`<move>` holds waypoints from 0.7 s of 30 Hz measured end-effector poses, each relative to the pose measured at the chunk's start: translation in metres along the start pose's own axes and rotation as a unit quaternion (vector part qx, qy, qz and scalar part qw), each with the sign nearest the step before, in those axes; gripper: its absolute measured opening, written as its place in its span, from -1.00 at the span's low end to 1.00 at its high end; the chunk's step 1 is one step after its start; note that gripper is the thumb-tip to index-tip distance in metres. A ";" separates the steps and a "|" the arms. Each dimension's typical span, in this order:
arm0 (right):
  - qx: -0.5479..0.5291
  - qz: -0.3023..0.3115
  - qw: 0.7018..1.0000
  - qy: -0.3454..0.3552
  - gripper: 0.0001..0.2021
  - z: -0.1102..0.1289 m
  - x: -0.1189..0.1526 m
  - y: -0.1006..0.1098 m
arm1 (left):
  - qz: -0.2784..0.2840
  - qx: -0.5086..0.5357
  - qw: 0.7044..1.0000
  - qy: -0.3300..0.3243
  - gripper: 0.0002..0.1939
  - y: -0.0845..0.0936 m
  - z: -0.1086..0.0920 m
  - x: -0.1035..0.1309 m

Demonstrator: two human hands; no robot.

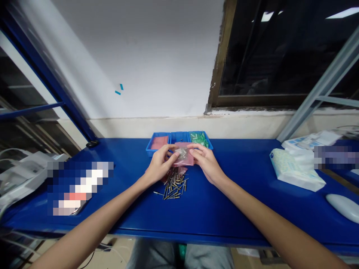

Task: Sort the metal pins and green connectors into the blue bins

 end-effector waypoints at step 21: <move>0.103 -0.003 0.994 0.027 -0.79 -0.009 -0.004 0.004 | 0.076 -0.415 0.904 0.067 -0.55 0.041 0.039 -0.010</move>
Point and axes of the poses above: each hand's wrist, its own x-axis away from the middle knuckle, its own y-axis out of the back of the hand, z = x × y, the point moved 1 cm from there along -x, towards the middle knuckle, and after that the axes turned 5 degrees about z, right-handed, at the moved point
